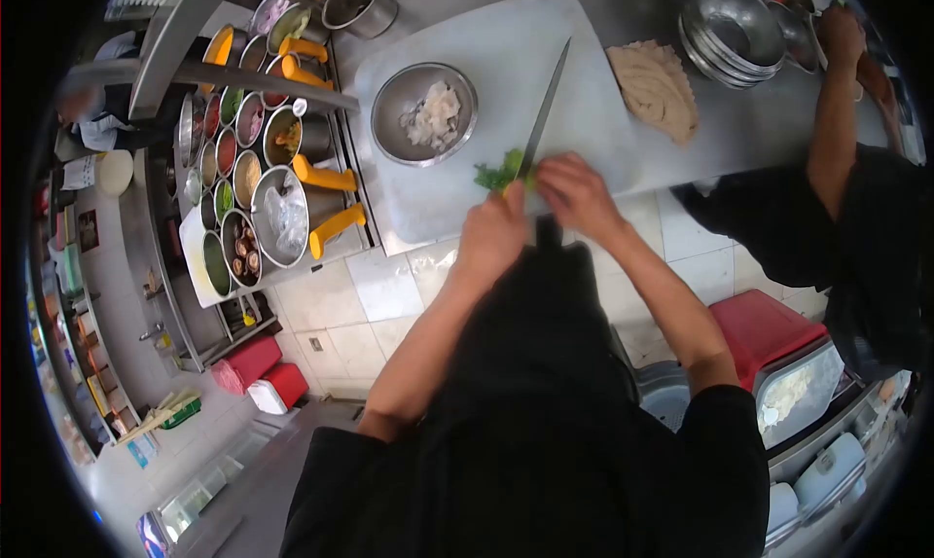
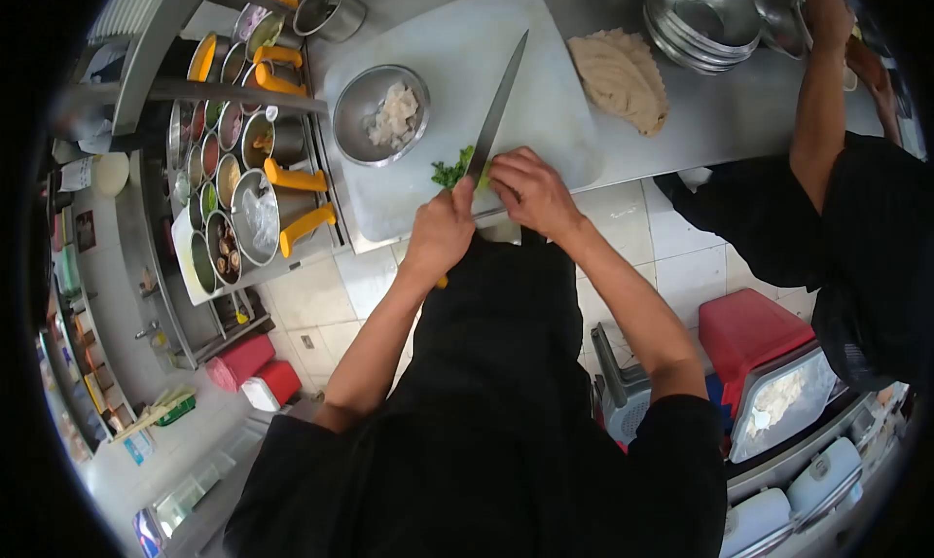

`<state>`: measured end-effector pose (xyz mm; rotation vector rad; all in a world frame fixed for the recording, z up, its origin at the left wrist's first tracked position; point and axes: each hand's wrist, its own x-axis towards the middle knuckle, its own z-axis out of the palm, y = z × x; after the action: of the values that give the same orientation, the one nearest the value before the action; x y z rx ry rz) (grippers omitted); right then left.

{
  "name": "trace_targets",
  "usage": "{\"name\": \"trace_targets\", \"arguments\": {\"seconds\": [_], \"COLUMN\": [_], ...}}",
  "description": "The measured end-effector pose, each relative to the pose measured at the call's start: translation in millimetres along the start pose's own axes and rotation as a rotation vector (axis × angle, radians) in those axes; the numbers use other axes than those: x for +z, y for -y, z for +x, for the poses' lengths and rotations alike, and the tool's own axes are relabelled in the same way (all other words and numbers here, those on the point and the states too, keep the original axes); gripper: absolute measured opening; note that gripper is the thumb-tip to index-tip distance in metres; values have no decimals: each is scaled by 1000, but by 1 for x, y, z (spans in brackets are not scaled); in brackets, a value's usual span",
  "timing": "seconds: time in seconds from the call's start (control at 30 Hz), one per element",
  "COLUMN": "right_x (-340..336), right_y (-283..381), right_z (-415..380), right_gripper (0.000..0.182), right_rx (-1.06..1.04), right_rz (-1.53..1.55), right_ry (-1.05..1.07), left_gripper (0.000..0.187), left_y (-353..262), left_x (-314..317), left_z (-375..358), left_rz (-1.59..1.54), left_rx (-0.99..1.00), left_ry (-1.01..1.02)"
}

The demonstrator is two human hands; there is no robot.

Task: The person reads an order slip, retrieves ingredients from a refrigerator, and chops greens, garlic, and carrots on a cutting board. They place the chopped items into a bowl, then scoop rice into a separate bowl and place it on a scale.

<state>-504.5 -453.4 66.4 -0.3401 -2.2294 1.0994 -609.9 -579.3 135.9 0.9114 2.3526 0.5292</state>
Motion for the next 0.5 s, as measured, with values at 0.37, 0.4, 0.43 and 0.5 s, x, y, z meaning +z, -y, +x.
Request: {"name": "trace_targets", "arguments": {"seconds": [0.37,0.4,0.43,0.5], "right_x": [3,3,4,6], "right_y": [-5,-7,-7,-7], "right_z": [-4,-4,-5,-6], "right_gripper": [16,16,16,16], "right_rx": [-52,-59,-64,-64], "right_rz": [-33,-37,-36,-33], "right_ry": [-11,-20,-27,-29], "left_gripper": [47,46,47,48], "left_y": [-4,-1,2,9], "left_x": [-3,0,7,24], "left_z": [-10,-17,-16,-14], "left_rz": [-47,-26,-26,-26], "left_rx": [-27,-65,-58,-54], "left_ry": [25,41,28,-2]}}
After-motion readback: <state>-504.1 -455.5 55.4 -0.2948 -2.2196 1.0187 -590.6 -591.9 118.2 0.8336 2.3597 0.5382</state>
